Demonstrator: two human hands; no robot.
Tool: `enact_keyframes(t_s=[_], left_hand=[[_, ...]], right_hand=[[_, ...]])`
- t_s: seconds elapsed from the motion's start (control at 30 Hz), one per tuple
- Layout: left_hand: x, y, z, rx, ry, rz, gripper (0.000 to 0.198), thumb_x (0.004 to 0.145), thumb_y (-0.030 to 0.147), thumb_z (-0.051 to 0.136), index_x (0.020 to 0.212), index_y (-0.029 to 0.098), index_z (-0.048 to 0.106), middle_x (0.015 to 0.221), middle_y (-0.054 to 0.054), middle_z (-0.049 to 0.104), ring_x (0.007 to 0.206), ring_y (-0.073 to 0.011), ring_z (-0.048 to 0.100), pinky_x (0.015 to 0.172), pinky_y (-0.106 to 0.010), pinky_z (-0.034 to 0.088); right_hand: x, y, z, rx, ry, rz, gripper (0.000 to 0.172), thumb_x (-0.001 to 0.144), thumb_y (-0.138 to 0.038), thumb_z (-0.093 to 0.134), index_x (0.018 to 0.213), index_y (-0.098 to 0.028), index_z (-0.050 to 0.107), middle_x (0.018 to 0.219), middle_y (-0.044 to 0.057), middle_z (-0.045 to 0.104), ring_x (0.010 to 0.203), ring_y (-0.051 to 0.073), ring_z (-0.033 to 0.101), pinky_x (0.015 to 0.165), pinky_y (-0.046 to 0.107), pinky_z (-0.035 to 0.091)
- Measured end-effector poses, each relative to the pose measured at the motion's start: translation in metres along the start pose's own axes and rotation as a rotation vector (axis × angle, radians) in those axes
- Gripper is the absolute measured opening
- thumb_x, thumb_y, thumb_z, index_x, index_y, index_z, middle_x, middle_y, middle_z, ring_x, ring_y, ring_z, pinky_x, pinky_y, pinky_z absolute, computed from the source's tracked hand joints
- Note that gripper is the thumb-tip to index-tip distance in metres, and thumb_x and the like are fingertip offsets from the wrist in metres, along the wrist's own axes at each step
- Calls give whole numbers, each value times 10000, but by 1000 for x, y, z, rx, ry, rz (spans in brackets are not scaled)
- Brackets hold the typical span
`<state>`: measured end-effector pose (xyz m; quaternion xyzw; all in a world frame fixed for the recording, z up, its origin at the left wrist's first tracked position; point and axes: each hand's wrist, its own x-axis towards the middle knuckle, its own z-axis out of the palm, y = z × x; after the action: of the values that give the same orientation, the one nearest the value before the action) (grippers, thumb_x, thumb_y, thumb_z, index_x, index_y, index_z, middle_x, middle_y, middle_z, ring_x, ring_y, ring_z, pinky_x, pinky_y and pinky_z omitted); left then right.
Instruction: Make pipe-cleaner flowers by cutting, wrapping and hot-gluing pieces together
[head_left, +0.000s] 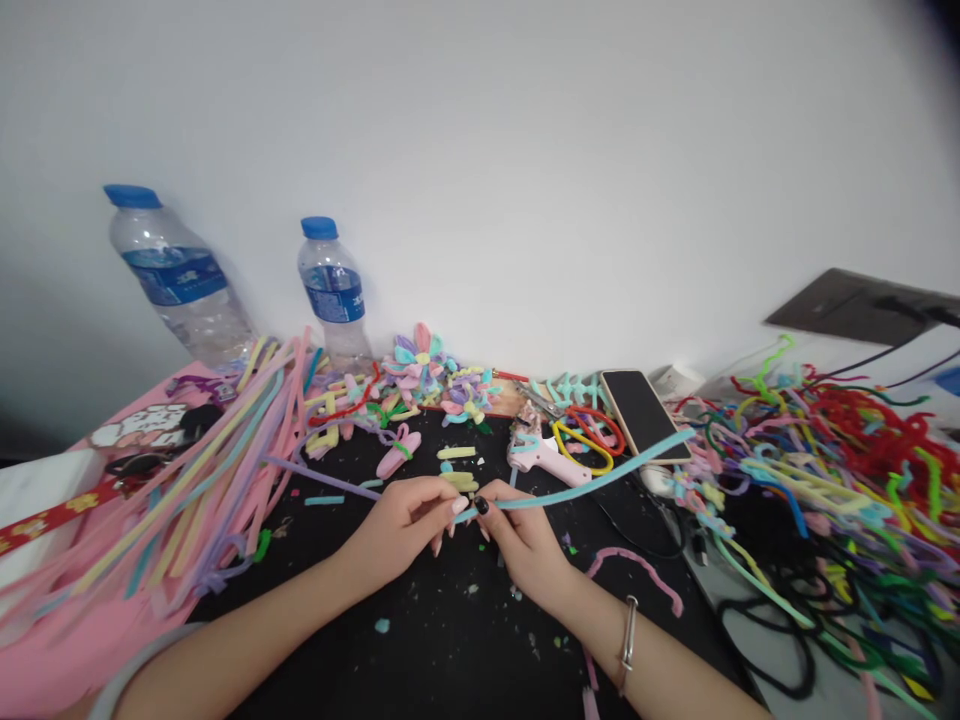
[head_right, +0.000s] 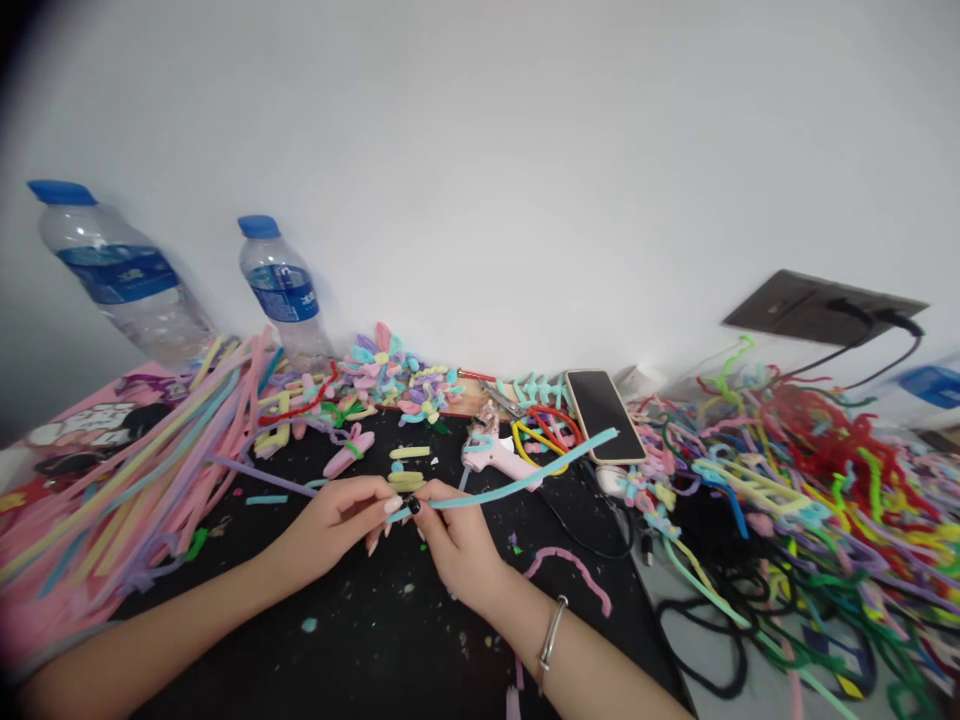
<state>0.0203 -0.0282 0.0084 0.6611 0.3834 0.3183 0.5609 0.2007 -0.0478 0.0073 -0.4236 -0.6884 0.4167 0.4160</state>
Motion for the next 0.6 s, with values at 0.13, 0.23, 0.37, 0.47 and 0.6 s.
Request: enact_keyframes(t_s=[0.13, 0.23, 0.37, 0.47, 0.6], left_hand=[[-1, 0, 0, 83, -5, 8, 331, 926, 338, 464, 643, 167, 478, 593, 49, 446, 495, -94, 466, 516, -215, 386], [-2, 4, -2, 198, -39, 35, 319, 916, 280, 462, 618, 167, 458, 565, 50, 437, 512, -97, 432, 523, -219, 337], [-2, 8, -4, 248, -127, 87, 360, 887, 263, 510, 560, 166, 393, 555, 51, 411, 542, -96, 389, 530, -222, 294], [-1, 5, -3, 107, -165, -13, 342, 914, 327, 486, 614, 169, 437, 526, 61, 418, 474, -86, 396, 474, -208, 296], [0, -2, -1, -105, -133, -25, 306, 924, 391, 479, 748, 148, 539, 655, 31, 504, 482, -81, 451, 468, -199, 385]], right_hand=[[0, 1, -1, -34, 5, -33, 276, 953, -302, 430, 714, -192, 512, 601, -34, 442, 538, 115, 395, 508, 233, 324], [-1, 2, -1, -81, -9, -73, 326, 961, -344, 428, 687, -189, 514, 602, -30, 453, 543, 112, 404, 513, 228, 327], [-2, 0, 0, -106, -38, -105, 384, 972, -386, 404, 659, -187, 507, 621, -17, 480, 575, 117, 449, 536, 228, 347], [-3, 1, 0, -90, 2, -89, 401, 973, -402, 398, 647, -191, 496, 612, -18, 477, 570, 121, 452, 540, 232, 355], [-2, 3, -2, -49, 75, -62, 374, 968, -393, 417, 677, -187, 529, 603, -22, 472, 555, 122, 443, 534, 236, 355]])
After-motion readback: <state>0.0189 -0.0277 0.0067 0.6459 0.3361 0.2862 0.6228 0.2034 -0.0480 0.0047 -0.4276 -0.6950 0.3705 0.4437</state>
